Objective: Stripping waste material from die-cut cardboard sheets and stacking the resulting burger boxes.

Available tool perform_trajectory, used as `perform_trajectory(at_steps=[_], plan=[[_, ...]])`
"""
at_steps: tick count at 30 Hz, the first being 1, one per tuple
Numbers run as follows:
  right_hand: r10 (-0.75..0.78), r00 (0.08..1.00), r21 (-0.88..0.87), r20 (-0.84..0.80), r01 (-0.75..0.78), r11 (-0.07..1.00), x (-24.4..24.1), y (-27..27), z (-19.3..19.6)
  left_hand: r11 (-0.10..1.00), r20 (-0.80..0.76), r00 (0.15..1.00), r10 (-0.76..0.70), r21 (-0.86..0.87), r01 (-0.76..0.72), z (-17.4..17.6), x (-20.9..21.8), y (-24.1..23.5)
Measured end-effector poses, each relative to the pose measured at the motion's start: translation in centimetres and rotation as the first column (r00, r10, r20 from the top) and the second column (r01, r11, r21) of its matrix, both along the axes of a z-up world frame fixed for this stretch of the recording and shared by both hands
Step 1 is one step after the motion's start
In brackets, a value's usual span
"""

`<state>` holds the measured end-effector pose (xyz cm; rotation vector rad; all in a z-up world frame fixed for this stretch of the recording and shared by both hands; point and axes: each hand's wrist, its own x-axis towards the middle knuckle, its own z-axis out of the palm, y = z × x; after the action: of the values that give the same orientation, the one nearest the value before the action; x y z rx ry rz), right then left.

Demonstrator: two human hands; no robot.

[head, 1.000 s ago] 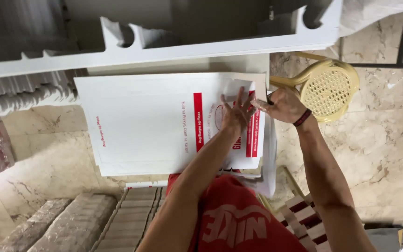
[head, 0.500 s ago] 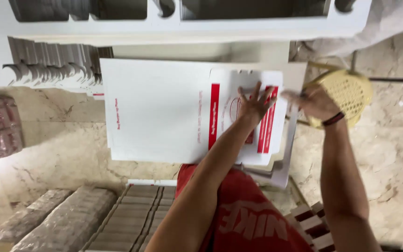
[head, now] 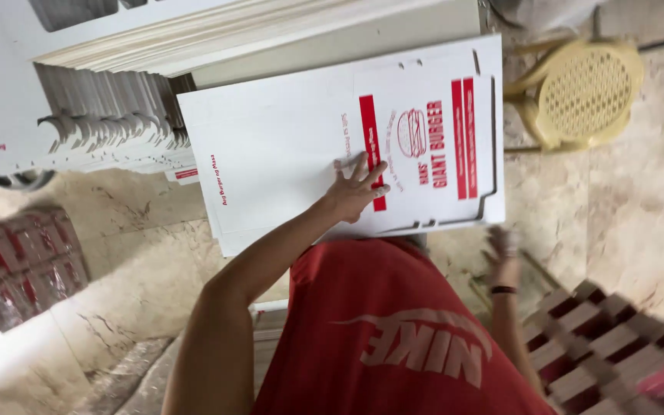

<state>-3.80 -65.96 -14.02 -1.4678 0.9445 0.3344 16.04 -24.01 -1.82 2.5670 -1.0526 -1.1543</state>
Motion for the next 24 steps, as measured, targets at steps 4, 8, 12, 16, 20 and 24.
perform_trajectory(at_steps=[4,8,12,16,20,24], plan=[[0.143,0.989,0.216,0.036,-0.147,0.965,-1.0,22.2,5.9,0.978,0.035,0.978,-0.203,0.047,0.202,0.4,-1.3,2.3],[-0.423,0.906,0.382,-0.011,0.394,0.836,0.7,32.1,0.6,0.942,0.08,0.938,-0.336,0.023,0.335,-0.9,-1.2,2.3],[-0.403,0.906,0.243,0.126,0.366,0.898,-1.0,28.6,-4.9,0.914,0.028,0.915,-0.404,-0.04,0.404,1.5,-0.9,0.8],[-0.362,0.931,0.264,0.035,0.341,0.902,-2.4,26.3,-4.7,0.898,0.124,0.891,-0.438,0.005,0.441,-0.6,-3.3,-2.0],[-0.316,0.945,0.109,0.079,0.307,0.945,-0.8,27.1,-4.1,0.946,0.272,0.91,-0.313,0.008,0.323,-0.6,-4.3,-2.9],[-0.023,0.998,-0.276,-0.062,0.005,0.961,-1.1,26.2,-6.1,0.966,0.455,0.863,-0.219,-0.026,0.259,0.1,-4.3,-2.4]])
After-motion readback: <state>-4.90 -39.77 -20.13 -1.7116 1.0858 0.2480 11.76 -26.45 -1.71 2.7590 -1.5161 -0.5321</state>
